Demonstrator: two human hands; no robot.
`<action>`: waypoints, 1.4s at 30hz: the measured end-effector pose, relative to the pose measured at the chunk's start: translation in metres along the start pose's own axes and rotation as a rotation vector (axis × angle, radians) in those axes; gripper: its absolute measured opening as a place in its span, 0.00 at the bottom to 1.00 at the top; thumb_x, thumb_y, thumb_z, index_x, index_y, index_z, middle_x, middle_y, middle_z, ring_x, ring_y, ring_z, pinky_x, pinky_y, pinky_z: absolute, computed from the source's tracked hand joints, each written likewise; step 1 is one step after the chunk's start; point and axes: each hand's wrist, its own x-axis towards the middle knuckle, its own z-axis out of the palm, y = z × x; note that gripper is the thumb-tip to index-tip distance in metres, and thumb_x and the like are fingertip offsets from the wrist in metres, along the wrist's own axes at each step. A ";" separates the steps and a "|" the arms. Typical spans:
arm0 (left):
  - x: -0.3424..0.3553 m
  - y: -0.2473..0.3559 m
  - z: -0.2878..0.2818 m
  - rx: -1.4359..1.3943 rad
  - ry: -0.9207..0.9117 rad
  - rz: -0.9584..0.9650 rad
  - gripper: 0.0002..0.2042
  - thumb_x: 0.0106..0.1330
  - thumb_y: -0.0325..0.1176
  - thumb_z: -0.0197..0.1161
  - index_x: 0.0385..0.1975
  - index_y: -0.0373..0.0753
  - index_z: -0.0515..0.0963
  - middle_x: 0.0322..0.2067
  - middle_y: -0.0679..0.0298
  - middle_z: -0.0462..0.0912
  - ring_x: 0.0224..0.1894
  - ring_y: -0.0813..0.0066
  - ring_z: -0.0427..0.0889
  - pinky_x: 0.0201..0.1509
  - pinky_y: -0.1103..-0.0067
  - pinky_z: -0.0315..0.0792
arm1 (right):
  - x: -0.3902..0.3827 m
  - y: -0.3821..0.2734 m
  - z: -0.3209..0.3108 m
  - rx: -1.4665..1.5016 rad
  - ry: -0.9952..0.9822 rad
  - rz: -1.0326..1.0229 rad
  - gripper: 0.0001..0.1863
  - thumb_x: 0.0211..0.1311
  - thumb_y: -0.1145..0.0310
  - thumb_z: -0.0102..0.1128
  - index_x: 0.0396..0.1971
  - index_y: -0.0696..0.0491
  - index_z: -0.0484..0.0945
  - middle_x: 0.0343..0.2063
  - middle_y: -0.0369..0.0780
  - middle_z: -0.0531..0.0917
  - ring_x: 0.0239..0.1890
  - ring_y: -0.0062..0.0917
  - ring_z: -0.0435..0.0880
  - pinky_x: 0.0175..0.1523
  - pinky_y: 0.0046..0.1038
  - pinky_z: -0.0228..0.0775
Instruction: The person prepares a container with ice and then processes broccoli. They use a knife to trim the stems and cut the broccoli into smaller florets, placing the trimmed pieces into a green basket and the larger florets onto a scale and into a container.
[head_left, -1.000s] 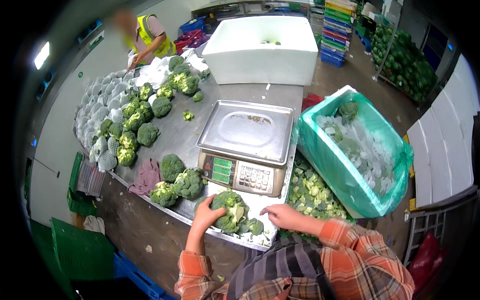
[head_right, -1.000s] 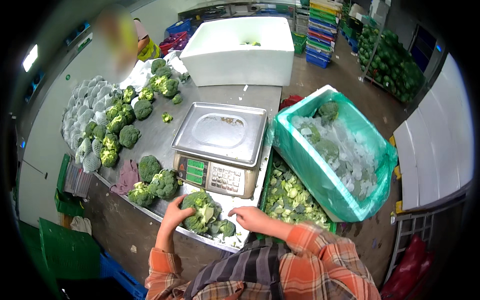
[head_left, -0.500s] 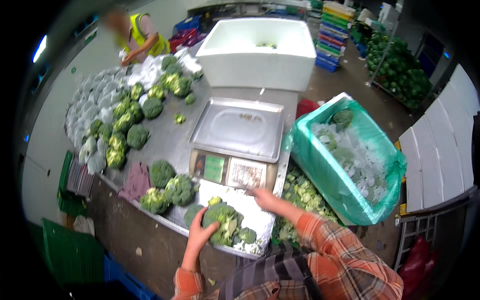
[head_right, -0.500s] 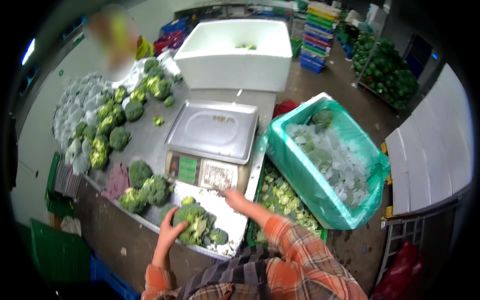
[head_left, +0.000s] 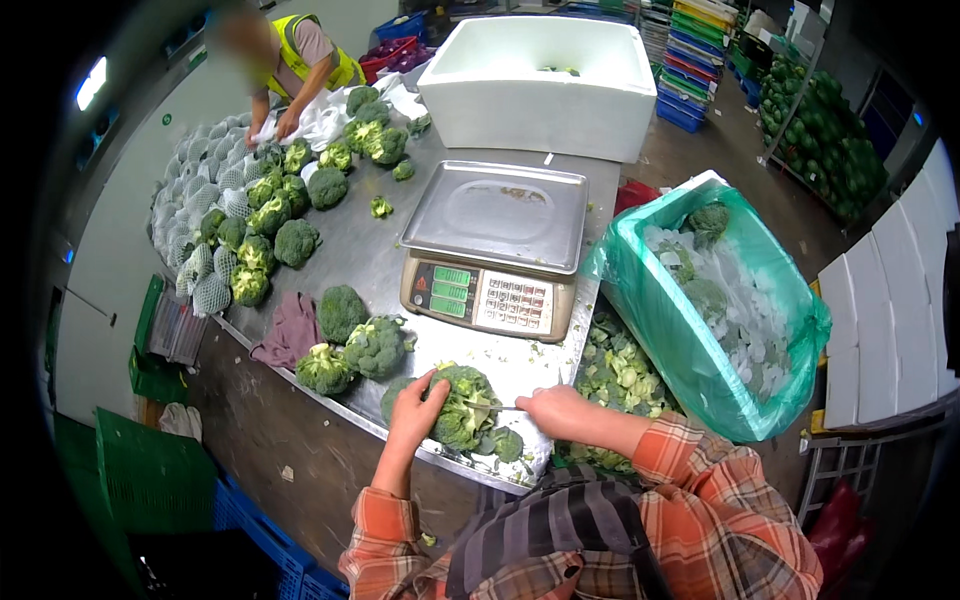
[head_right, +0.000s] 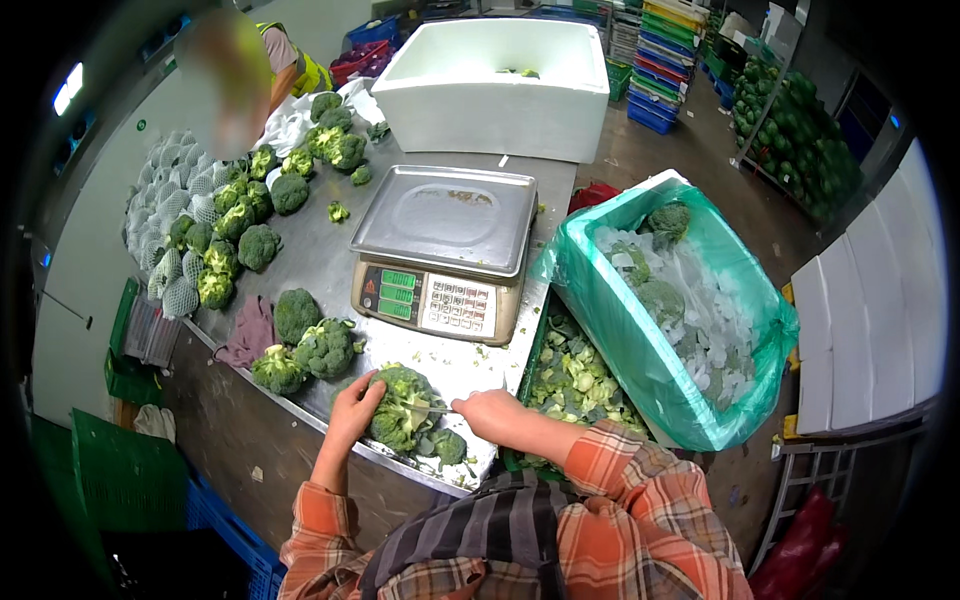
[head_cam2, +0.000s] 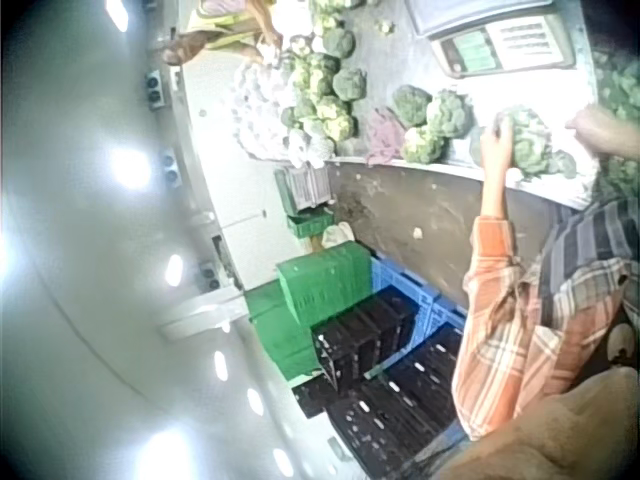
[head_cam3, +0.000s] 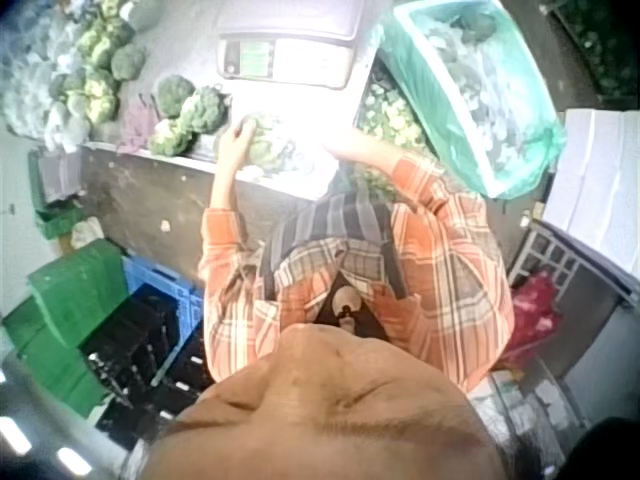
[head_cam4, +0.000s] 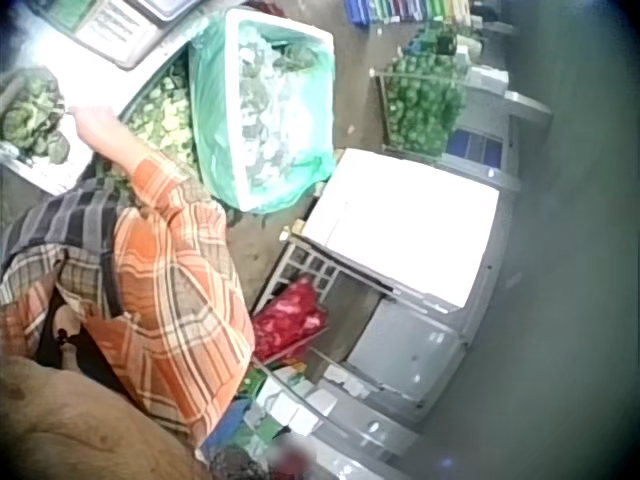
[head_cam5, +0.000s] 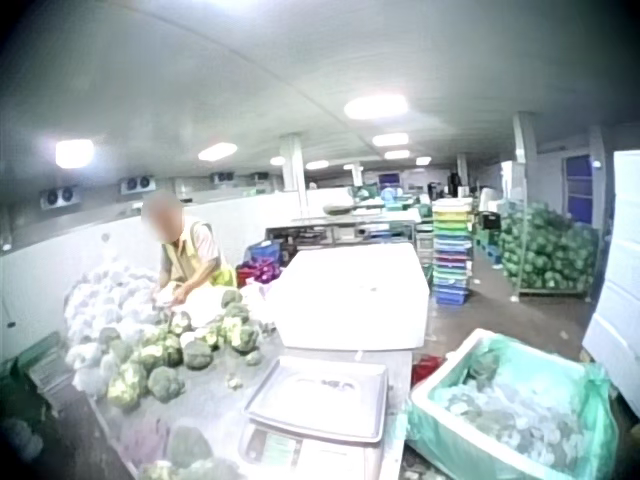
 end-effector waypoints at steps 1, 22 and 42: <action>0.000 -0.004 0.000 0.006 0.001 0.006 0.22 0.60 0.42 0.59 0.51 0.35 0.73 0.34 0.60 0.81 0.36 0.80 0.76 0.42 0.82 0.70 | -0.003 -0.005 -0.009 -0.013 -0.006 0.013 0.11 0.52 0.77 0.47 0.36 0.56 0.74 0.25 0.47 0.80 0.30 0.42 0.81 0.34 0.40 0.72; -0.002 0.012 0.010 -0.786 -0.044 0.019 0.39 0.45 0.20 0.56 0.64 0.41 0.53 0.45 0.54 0.72 0.45 0.67 0.75 0.47 0.77 0.72 | 0.012 0.018 -0.024 0.973 0.016 0.267 0.26 0.60 0.69 0.43 0.60 0.50 0.59 0.21 0.38 0.76 0.10 0.19 0.70 0.15 0.24 0.65; 0.015 -0.040 0.043 -0.385 -0.097 0.155 0.36 0.42 0.26 0.72 0.50 0.32 0.57 0.51 0.51 0.67 0.52 0.67 0.70 0.55 0.74 0.66 | 0.007 0.042 0.011 0.507 -0.086 0.184 0.20 0.54 0.76 0.42 0.47 0.49 0.72 0.21 0.45 0.78 0.24 0.30 0.79 0.31 0.32 0.71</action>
